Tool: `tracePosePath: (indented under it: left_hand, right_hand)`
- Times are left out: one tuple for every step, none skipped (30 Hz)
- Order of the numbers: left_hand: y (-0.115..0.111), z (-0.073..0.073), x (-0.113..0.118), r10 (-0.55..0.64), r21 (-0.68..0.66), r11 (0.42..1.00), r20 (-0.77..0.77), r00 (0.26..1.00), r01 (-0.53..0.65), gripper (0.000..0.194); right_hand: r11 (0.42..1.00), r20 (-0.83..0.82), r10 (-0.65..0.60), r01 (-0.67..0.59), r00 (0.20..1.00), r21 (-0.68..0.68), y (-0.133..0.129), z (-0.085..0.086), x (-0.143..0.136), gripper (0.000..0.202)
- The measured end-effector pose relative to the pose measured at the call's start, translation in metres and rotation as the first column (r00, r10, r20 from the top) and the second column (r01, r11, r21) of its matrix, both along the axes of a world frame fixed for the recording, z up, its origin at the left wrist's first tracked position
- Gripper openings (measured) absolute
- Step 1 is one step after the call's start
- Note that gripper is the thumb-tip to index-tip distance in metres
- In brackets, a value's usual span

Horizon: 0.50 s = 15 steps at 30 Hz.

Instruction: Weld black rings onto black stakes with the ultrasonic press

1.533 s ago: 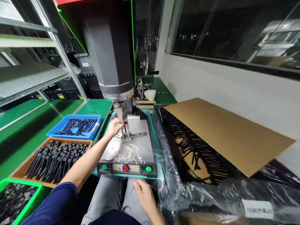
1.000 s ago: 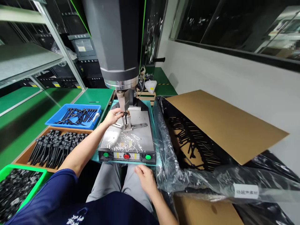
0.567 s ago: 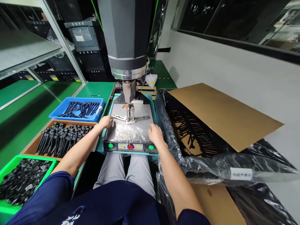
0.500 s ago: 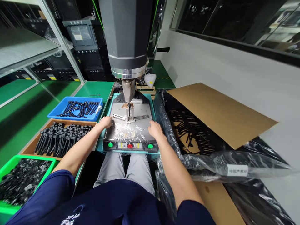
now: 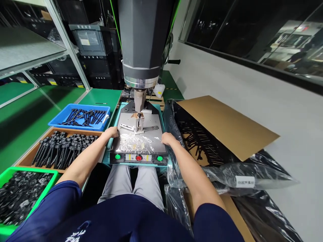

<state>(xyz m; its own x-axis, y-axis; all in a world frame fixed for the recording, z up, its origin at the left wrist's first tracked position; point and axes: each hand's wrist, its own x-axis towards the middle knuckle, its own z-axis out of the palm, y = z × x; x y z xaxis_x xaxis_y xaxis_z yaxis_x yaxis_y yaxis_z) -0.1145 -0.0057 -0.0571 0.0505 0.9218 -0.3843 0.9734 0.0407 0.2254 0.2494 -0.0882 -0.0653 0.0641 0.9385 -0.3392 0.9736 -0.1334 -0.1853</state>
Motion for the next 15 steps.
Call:
tracePosePath:
  left_hand:
    - [-0.001, 0.001, -0.001, 0.003, 0.011, 1.0, 0.023, 1.0, -0.003, 0.049]
    - [-0.001, 0.003, -0.002, 0.005, 0.019, 1.0, 0.051, 0.999, -0.006, 0.041]
    - [-0.002, 0.005, -0.004, 0.004, 0.025, 1.0, 0.084, 0.996, -0.006, 0.033]
    - [-0.002, 0.008, -0.005, 0.002, 0.028, 1.0, 0.122, 0.993, -0.006, 0.025]
    - [-0.002, 0.011, -0.007, 0.0, 0.028, 1.0, 0.166, 0.986, -0.005, 0.019]
    - [-0.002, 0.015, -0.01, -0.002, 0.022, 1.0, 0.217, 0.976, -0.003, 0.014]
    - [-0.001, 0.019, -0.012, -0.002, 0.011, 1.0, 0.274, 0.962, -0.001, 0.01]
    - [-0.001, 0.024, -0.015, -0.001, -0.004, 1.0, 0.336, 0.942, 0.003, 0.008]
    - [-0.001, 0.03, -0.017, 0.001, -0.022, 1.0, 0.399, 0.917, 0.008, 0.007]
    - [-0.001, 0.035, -0.019, 0.005, -0.038, 0.999, 0.457, 0.889, 0.014, 0.006]
    - [-0.001, 0.041, -0.021, 0.006, -0.049, 0.999, 0.504, 0.863, 0.022, 0.007]
    - [-0.001, 0.046, -0.022, 0.01, -0.062, 0.998, 0.556, 0.831, 0.029, 0.009]
    - [0.0, 0.051, -0.023, 0.023, -0.084, 0.996, 0.618, 0.786, 0.036, 0.012]
    - [0.0, 0.055, -0.024, 0.048, -0.116, 0.992, 0.689, 0.723, 0.046, 0.016]
    - [0.001, 0.059, -0.023, 0.085, -0.155, 0.986, 0.76, 0.644, 0.053, 0.02]
  right_hand:
    - [1.0, -0.039, 0.0, 0.001, 0.999, 0.02, -0.002, 0.003, 0.002, 0.008]
    - [0.999, -0.086, -0.005, 0.008, 0.996, 0.041, -0.004, 0.006, 0.004, 0.008]
    - [0.998, -0.137, -0.013, 0.021, 0.991, 0.059, -0.006, 0.01, 0.007, 0.008]
    - [0.997, -0.186, -0.021, 0.035, 0.982, 0.071, -0.009, 0.014, 0.011, 0.008]
    - [0.996, -0.235, -0.03, 0.049, 0.971, 0.077, -0.011, 0.019, 0.016, 0.007]
    - [0.995, -0.281, -0.039, 0.064, 0.959, 0.08, -0.013, 0.025, 0.021, 0.007]
    - [0.994, -0.318, -0.043, 0.074, 0.947, 0.086, -0.015, 0.031, 0.027, 0.007]
    - [0.992, -0.359, -0.045, 0.085, 0.932, 0.094, -0.016, 0.037, 0.033, 0.008]
    - [0.99, -0.412, -0.05, 0.099, 0.91, 0.098, -0.017, 0.042, 0.039, 0.009]
    - [0.988, -0.475, -0.06, 0.119, 0.878, 0.094, -0.018, 0.048, 0.046, 0.01]
    - [0.986, -0.544, -0.077, 0.143, 0.836, 0.081, -0.018, 0.052, 0.052, 0.012]
    - [0.984, -0.612, -0.097, 0.167, 0.785, 0.058, -0.018, 0.056, 0.059, 0.014]
    - [0.982, -0.672, -0.119, 0.186, 0.731, 0.028, -0.018, 0.06, 0.065, 0.016]
    - [0.98, -0.719, -0.139, 0.199, 0.681, -0.001, -0.017, 0.063, 0.071, 0.018]
    - [0.978, -0.753, -0.154, 0.207, 0.64, -0.024, -0.017, 0.065, 0.077, 0.021]
